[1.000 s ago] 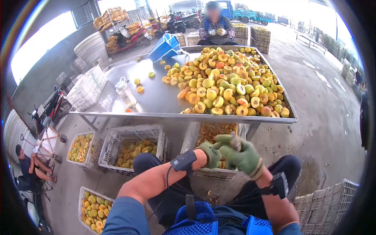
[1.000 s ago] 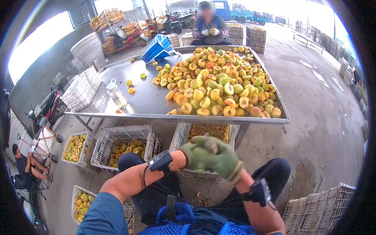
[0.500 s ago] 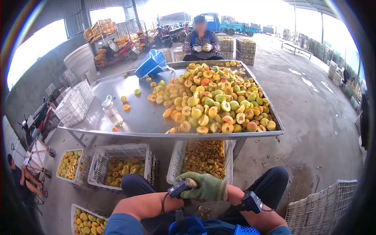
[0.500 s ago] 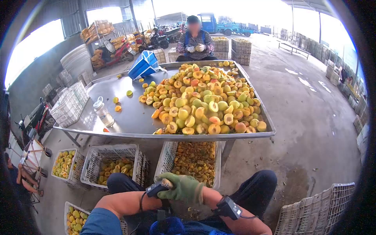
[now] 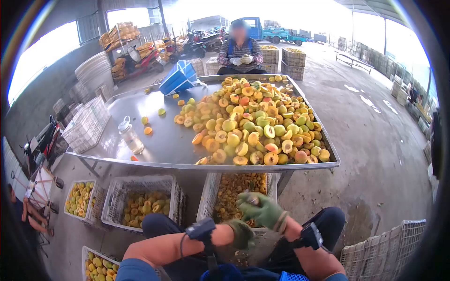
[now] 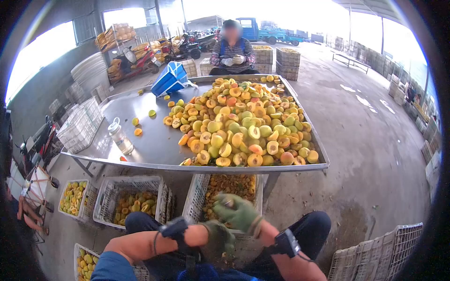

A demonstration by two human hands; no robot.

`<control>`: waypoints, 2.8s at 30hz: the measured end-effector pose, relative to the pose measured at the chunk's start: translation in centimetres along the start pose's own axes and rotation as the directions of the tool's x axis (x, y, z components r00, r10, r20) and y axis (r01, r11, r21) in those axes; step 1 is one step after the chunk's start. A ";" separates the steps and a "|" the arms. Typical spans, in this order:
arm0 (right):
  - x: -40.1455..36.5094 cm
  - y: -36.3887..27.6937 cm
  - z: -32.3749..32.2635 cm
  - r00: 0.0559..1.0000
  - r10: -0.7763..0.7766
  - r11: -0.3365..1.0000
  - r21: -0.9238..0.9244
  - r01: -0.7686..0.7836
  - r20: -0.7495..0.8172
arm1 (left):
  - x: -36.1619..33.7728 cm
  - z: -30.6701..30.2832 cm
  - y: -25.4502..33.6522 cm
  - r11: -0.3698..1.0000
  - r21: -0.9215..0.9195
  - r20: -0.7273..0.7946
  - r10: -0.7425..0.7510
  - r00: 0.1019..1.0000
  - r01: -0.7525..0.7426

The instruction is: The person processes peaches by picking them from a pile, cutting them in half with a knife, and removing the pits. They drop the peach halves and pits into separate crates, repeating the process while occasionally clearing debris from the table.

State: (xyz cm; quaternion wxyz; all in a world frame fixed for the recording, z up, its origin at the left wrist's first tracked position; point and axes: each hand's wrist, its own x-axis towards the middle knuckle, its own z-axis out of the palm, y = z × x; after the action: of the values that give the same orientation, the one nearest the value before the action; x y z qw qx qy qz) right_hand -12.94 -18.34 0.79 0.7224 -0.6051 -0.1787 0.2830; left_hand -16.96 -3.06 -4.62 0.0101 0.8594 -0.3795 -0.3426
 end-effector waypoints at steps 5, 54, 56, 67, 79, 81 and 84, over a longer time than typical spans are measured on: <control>-0.5 -1.8 -6.1 0.927 0.164 0.979 -0.060 -0.195 -0.338 | -6.4 -9.9 -1.6 0.969 -0.077 -0.258 -0.245 0.934 0.233; 13.2 -2.4 -8.4 0.983 -0.078 0.995 -0.070 0.067 -0.164 | -2.0 -13.7 -15.1 0.847 -0.439 -0.891 -0.368 0.264 -0.299; 12.8 -3.3 -7.6 0.987 -0.021 0.996 -0.093 0.006 -0.162 | -2.2 -14.3 -13.8 -0.504 -0.482 -0.455 -0.555 0.696 -0.717; 10.6 -2.4 -4.7 0.995 0.082 0.979 -0.185 -0.091 -0.054 | -2.3 -9.6 -11.2 -0.301 -0.599 -0.406 -0.684 0.605 -0.742; 5.9 -3.7 -1.4 0.998 0.063 0.969 -0.240 -0.065 -0.017 | -3.8 -7.3 -7.2 -0.155 -0.586 -0.542 -0.654 0.527 -0.795; 5.7 -2.6 -1.5 1.000 0.011 0.960 -0.280 -0.019 -0.029 | -4.0 -6.7 -6.8 -0.215 -0.599 -0.489 -0.664 0.565 -0.771; 6.2 -2.2 -2.1 0.999 0.047 0.950 -0.307 -0.053 -0.028 | -3.7 -6.7 -6.6 0.001 -0.618 -0.572 -0.687 0.449 -0.786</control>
State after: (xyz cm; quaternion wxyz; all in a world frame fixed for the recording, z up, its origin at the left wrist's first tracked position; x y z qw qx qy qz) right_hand -6.44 -16.38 1.96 0.6136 -0.7175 -0.1979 0.2635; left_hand -10.48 2.49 0.84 0.8267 0.5619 0.0210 0.0187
